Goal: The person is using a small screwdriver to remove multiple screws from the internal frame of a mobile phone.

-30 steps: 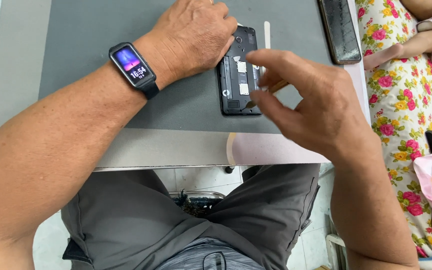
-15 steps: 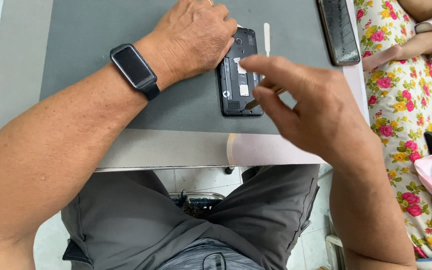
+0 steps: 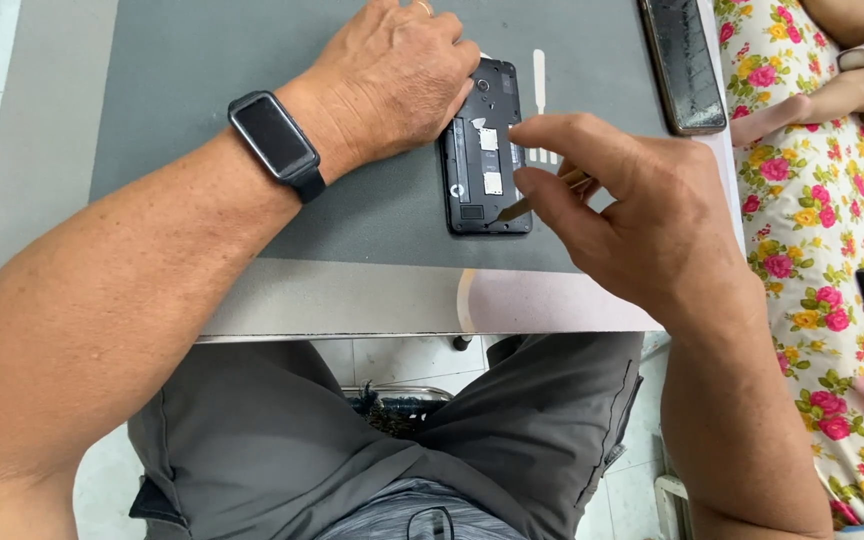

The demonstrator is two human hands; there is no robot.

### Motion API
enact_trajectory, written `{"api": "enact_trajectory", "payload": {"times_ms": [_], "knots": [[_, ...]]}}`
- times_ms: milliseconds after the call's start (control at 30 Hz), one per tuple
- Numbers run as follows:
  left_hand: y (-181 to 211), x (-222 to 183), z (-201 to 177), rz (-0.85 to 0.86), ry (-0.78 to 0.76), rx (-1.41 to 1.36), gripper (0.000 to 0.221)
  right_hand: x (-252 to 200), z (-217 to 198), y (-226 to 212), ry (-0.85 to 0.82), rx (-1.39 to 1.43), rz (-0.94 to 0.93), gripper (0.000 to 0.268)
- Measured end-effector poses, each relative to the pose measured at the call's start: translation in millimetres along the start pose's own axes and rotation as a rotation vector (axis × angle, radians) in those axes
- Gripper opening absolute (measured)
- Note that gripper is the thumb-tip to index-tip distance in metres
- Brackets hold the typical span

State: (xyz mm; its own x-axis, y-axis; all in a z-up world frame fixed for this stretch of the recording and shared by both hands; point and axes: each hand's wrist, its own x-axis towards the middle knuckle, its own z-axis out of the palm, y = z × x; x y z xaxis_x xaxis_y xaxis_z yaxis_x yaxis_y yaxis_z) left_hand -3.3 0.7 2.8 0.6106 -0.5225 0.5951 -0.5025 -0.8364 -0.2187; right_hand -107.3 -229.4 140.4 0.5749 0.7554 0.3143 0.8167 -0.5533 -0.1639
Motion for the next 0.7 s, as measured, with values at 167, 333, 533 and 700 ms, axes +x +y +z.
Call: {"api": "enact_trajectory", "payload": {"times_ms": [167,333,533,700], "knots": [[-2,-1,-2,0.006,-0.014,-0.054,0.031,-1,-6,0,-0.063,0.034,0.036,0.032],[1,-1,-15,-0.063,-0.016,-0.221,0.036,-1,-5,3,-0.048,0.006,-0.053,0.019],[5,1,-18,-0.061,-0.019,-0.331,0.035,7,-4,11,-0.027,0.06,-0.171,0.018],[8,1,-24,-0.033,-0.021,-0.331,0.033,19,-15,13,-0.158,0.121,-0.276,0.032]]}}
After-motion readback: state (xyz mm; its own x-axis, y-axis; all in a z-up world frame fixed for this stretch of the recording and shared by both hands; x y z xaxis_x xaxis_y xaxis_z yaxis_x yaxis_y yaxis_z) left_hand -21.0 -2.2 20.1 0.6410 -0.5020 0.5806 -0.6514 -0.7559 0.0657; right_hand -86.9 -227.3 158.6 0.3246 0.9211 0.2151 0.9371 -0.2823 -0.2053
